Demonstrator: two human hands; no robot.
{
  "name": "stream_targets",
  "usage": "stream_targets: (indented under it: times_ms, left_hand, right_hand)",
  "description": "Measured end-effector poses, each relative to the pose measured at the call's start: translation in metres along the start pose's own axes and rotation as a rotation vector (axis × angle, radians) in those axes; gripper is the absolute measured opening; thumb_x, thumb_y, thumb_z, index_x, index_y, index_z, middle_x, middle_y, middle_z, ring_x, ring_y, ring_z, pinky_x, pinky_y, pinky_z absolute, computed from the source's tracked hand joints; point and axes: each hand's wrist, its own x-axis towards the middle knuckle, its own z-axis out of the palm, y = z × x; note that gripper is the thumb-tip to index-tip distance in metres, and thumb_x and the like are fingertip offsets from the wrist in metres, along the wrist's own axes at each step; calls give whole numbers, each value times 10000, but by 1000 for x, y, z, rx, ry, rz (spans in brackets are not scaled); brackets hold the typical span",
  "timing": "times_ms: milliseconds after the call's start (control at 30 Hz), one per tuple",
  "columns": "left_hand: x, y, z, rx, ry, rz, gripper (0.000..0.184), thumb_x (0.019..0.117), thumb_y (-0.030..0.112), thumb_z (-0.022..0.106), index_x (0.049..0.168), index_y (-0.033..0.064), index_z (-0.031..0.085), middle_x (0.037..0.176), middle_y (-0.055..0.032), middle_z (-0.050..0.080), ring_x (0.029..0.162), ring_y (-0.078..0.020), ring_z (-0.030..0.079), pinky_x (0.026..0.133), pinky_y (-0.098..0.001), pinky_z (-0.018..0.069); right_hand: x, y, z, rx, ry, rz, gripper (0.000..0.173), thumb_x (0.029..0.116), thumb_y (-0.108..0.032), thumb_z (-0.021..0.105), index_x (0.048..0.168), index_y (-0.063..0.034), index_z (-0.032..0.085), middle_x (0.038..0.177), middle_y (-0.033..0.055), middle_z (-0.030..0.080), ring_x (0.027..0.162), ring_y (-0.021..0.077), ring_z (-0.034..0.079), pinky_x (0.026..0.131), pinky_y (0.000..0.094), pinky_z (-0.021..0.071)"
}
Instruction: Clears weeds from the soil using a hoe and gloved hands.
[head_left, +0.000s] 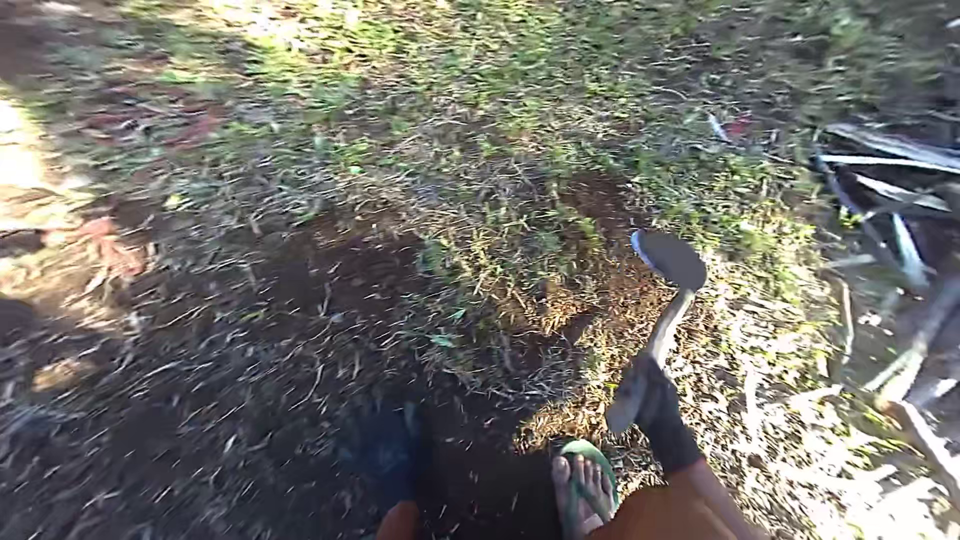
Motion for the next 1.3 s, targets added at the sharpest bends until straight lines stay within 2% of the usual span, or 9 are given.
stream_targets:
  times_ms: [200, 267, 367, 500, 667, 733, 867, 1033, 1300]
  left_hand:
    - [-3, -8, 13, 45, 33, 4, 787, 991, 667, 229, 1565, 163, 419, 1619, -158, 393, 1520, -405, 305, 1193, -689, 174]
    - [-3, -10, 13, 41, 47, 9, 800, 988, 673, 222, 1552, 149, 440, 1611, -169, 403, 1515, -413, 312, 1195, -686, 171]
    - [-2, -5, 5, 20, 54, 12, 798, 978, 655, 233, 1526, 125, 472, 1587, -184, 432, 1500, -422, 336, 1190, -682, 174]
    - [-1, -7, 7, 19, 48, 7, 810, 975, 663, 224, 1537, 128, 457, 1587, -186, 432, 1503, -422, 332, 1184, -688, 179]
    - [-2, -6, 7, 20, 68, 11, 804, 977, 659, 211, 1534, 137, 463, 1583, -165, 446, 1508, -407, 329, 1192, -679, 169]
    - [-2, -7, 8, 20, 80, 13, 791, 976, 654, 213, 1530, 150, 467, 1581, -158, 451, 1506, -403, 332, 1195, -669, 169]
    - [-2, -3, 2, 2, 79, 5, 784, 987, 644, 238, 1542, 130, 447, 1598, -176, 423, 1513, -419, 315, 1196, -680, 154]
    - [-2, 0, 1, 11, 73, 3, 787, 982, 641, 243, 1534, 121, 455, 1591, -183, 430, 1510, -424, 319, 1194, -681, 153]
    - [-2, 0, 0, 23, 61, -8, 786, 975, 645, 243, 1541, 142, 452, 1591, -172, 435, 1508, -412, 328, 1197, -673, 156]
  right_hand:
    - [80, -33, 62, 115, 206, -102, 420, 1101, -470, 333, 996, -102, 505, 679, 4, 508, 526, 120, 513, 500, 318, 510]
    - [62, 5, 47, -99, 52, 65, 335, 1107, -330, 424, 1128, -21, 548, 713, 45, 550, 578, 153, 549, 566, 360, 538]
    - [16, 20, 23, -238, -115, 227, 298, 1083, -314, 499, 1222, -50, 496, 639, 38, 546, 490, 146, 556, 476, 318, 530]
    - [14, -7, 6, -187, -17, 85, 331, 1070, -350, 526, 1192, -44, 495, 617, 30, 531, 469, 146, 548, 466, 325, 538]
    - [79, -37, 69, 113, 173, -88, 398, 1111, -430, 356, 914, -113, 493, 600, -12, 486, 462, 102, 499, 449, 276, 495]
    - [89, -14, 92, 123, 122, -50, 383, 1110, -413, 370, 937, -98, 502, 631, 6, 504, 505, 124, 520, 488, 309, 508]
    - [39, 29, 74, -344, -253, 229, 317, 1086, -324, 494, 1230, -41, 495, 651, 29, 541, 508, 140, 560, 504, 319, 543]
    - [-10, -5, 38, -756, -183, 71, 474, 1021, -401, 599, 1276, -14, 494, 669, 64, 613, 510, 186, 618, 509, 366, 578]
    - [89, -27, 103, -72, 99, -109, 337, 1103, -381, 419, 996, -73, 506, 599, 15, 505, 468, 132, 524, 471, 314, 519]
